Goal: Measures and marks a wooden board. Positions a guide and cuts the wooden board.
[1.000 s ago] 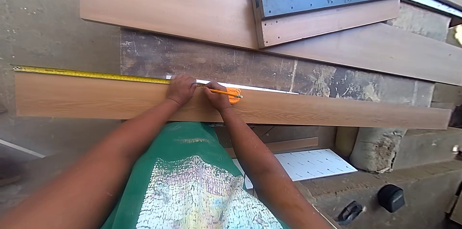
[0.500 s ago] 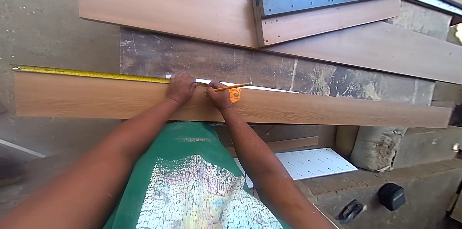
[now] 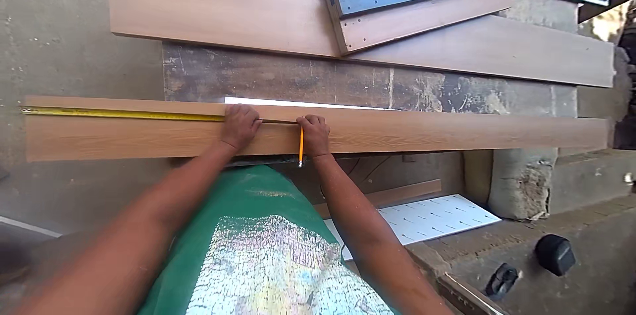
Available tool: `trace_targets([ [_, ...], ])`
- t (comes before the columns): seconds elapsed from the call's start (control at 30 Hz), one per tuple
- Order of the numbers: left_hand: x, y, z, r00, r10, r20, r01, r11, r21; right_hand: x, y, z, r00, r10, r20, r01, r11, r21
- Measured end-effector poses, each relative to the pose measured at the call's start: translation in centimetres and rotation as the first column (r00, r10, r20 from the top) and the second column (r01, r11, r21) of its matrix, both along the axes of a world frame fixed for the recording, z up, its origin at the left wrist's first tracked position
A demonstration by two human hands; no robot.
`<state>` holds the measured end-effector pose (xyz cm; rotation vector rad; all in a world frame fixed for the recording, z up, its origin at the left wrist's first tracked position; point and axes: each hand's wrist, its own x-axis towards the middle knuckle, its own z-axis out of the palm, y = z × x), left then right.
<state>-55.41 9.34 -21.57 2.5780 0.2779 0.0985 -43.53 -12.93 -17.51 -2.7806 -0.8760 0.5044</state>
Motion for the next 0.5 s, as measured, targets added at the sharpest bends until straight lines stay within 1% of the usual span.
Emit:
trace_targets([
  [0.07,-2.1,-1.2,0.1,1.0,-0.002,0.006,0.002,1.0,0.0,-1.7,-1.1,0.4,1.0,0.015,-0.007,-0.015,1.0,0.015],
  [0.2,-5.1,-3.2,-0.1,1.0,-0.01,0.011,0.01,1.0,-0.002,-4.4,-3.4,-0.4,1.0,0.017,0.003,-0.017,0.999,0.037],
  [0.33,-5.1,-3.8,0.4,0.998,-0.052,-0.034,0.051,0.998,-0.026,-5.4,-4.7,-0.2,0.999,-0.027,-0.018,0.027,1.0,0.004],
  [0.43,-5.1,-3.9,0.9,0.994,-0.061,-0.096,0.056,0.997,-0.049,-5.7,-4.4,-0.2,0.998,-0.038,-0.049,0.037,0.999,-0.013],
  [0.5,-5.0,-4.1,0.9,0.993,-0.046,-0.109,0.041,0.998,-0.047,-5.7,-4.0,-0.4,0.998,-0.036,-0.057,0.035,0.999,-0.017],
])
